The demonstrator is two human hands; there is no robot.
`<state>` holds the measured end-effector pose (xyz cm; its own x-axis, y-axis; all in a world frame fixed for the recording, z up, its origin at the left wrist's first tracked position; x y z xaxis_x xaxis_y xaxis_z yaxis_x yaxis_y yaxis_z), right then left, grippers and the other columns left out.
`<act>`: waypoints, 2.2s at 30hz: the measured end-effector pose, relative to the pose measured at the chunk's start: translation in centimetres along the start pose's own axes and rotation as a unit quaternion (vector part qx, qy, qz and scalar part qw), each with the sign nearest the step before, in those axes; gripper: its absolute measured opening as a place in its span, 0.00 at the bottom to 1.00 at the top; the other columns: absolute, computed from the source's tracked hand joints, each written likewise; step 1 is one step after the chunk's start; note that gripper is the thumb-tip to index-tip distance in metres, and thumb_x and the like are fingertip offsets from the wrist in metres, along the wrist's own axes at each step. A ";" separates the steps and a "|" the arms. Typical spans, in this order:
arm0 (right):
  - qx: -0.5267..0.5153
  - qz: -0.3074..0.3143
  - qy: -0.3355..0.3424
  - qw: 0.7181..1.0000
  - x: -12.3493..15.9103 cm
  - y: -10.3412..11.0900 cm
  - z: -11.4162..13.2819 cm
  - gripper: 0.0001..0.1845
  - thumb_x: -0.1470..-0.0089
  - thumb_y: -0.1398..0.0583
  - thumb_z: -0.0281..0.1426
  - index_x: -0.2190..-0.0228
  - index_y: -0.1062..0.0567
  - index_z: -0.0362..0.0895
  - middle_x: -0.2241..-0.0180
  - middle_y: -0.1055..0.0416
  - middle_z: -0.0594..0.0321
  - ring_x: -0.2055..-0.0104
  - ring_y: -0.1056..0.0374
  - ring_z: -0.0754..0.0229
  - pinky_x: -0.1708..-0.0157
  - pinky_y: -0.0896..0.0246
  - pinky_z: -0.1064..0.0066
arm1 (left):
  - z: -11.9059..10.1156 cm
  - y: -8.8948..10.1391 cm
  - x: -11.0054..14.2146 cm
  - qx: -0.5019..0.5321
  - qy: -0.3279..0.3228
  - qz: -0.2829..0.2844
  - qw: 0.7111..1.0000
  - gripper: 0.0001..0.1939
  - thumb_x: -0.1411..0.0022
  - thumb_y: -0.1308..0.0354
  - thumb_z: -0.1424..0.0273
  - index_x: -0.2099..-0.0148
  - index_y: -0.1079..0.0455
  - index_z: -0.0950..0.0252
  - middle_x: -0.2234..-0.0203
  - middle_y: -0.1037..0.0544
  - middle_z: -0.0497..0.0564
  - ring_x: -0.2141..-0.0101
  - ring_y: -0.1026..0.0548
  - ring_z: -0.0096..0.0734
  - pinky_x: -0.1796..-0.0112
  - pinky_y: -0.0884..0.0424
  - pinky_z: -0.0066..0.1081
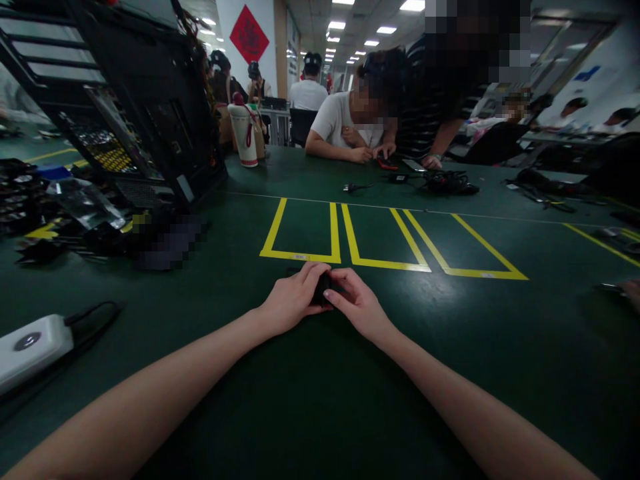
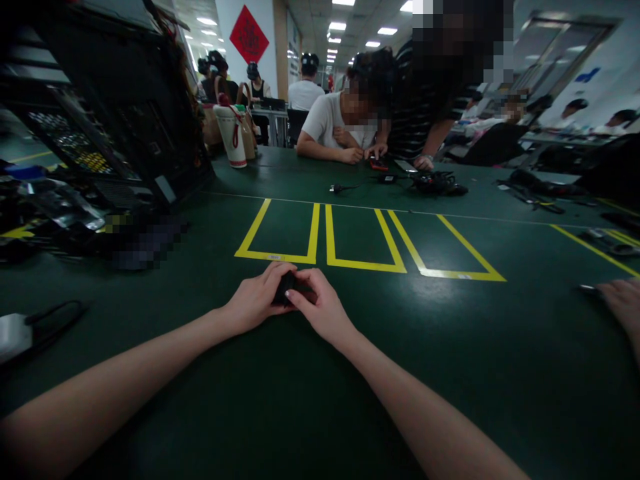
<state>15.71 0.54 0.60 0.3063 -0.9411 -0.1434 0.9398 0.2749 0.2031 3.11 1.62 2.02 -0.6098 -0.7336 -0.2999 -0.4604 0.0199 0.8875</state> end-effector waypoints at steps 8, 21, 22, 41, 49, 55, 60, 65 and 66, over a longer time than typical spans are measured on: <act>-0.026 -0.015 0.034 0.999 0.0 -0.2 0.2 0.08 0.49 0.42 0.29 0.64 0.33 0.49 0.59 0.37 0.64 0.54 0.35 0.59 0.57 0.33 0.63 | 0.1 0.0 0.0 -0.002 -0.003 -0.002 1.000 0.31 0.46 0.41 0.66 0.45 0.54 0.62 0.50 0.38 0.55 0.59 0.28 0.37 0.64 0.27 0.36; -0.030 0.015 -0.005 0.999 0.1 -0.3 0.1 0.09 0.46 0.44 0.31 0.61 0.36 0.49 0.58 0.35 0.63 0.55 0.34 0.59 0.59 0.32 0.63 | 0.1 -0.1 0.0 -0.009 0.006 0.006 1.000 0.30 0.45 0.42 0.66 0.46 0.55 0.61 0.50 0.39 0.55 0.60 0.28 0.37 0.65 0.27 0.36; -0.024 0.010 0.001 1.000 0.0 -0.3 0.0 0.08 0.46 0.45 0.31 0.61 0.35 0.49 0.59 0.35 0.63 0.56 0.33 0.60 0.59 0.32 0.64 | 0.1 -0.1 0.0 -0.008 0.004 0.004 1.000 0.31 0.45 0.42 0.65 0.45 0.55 0.61 0.50 0.39 0.55 0.60 0.28 0.37 0.65 0.27 0.36; -0.011 -0.007 0.025 1.000 0.0 -0.3 -0.1 0.07 0.47 0.44 0.30 0.63 0.34 0.50 0.60 0.35 0.65 0.55 0.34 0.60 0.57 0.33 0.63 | -0.1 0.1 0.1 -0.002 -0.007 0.002 1.000 0.30 0.45 0.42 0.66 0.45 0.54 0.63 0.50 0.39 0.55 0.60 0.28 0.36 0.65 0.27 0.35; 0.020 -0.022 0.022 0.999 -0.1 0.0 0.1 0.14 0.48 0.43 0.28 0.57 0.35 0.49 0.55 0.36 0.62 0.51 0.37 0.59 0.51 0.37 0.61 | 0.1 -0.1 -0.1 -0.009 0.000 -0.001 1.000 0.31 0.46 0.41 0.65 0.46 0.54 0.63 0.51 0.38 0.55 0.61 0.28 0.37 0.66 0.27 0.35; 0.031 -0.001 0.029 0.999 0.2 -0.2 0.3 0.12 0.47 0.43 0.29 0.60 0.35 0.49 0.57 0.36 0.63 0.53 0.36 0.59 0.52 0.36 0.61 | 0.1 -0.1 0.0 -0.006 -0.003 -0.001 1.000 0.30 0.45 0.42 0.66 0.46 0.54 0.62 0.50 0.39 0.55 0.59 0.29 0.37 0.64 0.28 0.35; 0.001 -0.012 0.045 0.999 0.1 -0.2 0.2 0.07 0.47 0.44 0.29 0.63 0.33 0.49 0.60 0.36 0.64 0.55 0.35 0.60 0.57 0.33 0.64 | 0.1 -0.1 -0.1 -0.005 -0.001 0.000 1.000 0.30 0.45 0.42 0.65 0.46 0.54 0.62 0.51 0.38 0.55 0.59 0.28 0.37 0.65 0.28 0.35; 0.008 -0.017 0.030 0.999 0.0 -0.1 0.1 0.12 0.48 0.43 0.28 0.60 0.35 0.49 0.57 0.36 0.63 0.52 0.36 0.59 0.54 0.34 0.62 | 0.0 -0.1 0.0 -0.002 -0.001 0.001 1.000 0.30 0.45 0.42 0.65 0.46 0.54 0.61 0.50 0.38 0.55 0.58 0.28 0.38 0.65 0.28 0.35; 0.021 -0.020 0.023 0.999 0.0 0.0 0.1 0.13 0.47 0.44 0.29 0.58 0.35 0.49 0.56 0.36 0.63 0.51 0.37 0.59 0.52 0.36 0.61 | 0.0 -0.1 0.0 0.000 -0.001 0.002 1.000 0.30 0.45 0.42 0.65 0.46 0.54 0.61 0.50 0.38 0.55 0.58 0.28 0.37 0.65 0.28 0.35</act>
<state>15.68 0.49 0.72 0.2770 -0.9407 -0.1957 0.9442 0.2287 0.2369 3.14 1.65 1.97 -0.6135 -0.7318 -0.2968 -0.4578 0.0233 0.8887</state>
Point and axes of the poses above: each hand's wrist, its own x-axis away from the middle knuckle, its own y-axis out of the back of the hand, z = x × y, the point moved 5 cm from there along -x, towards the middle knuckle
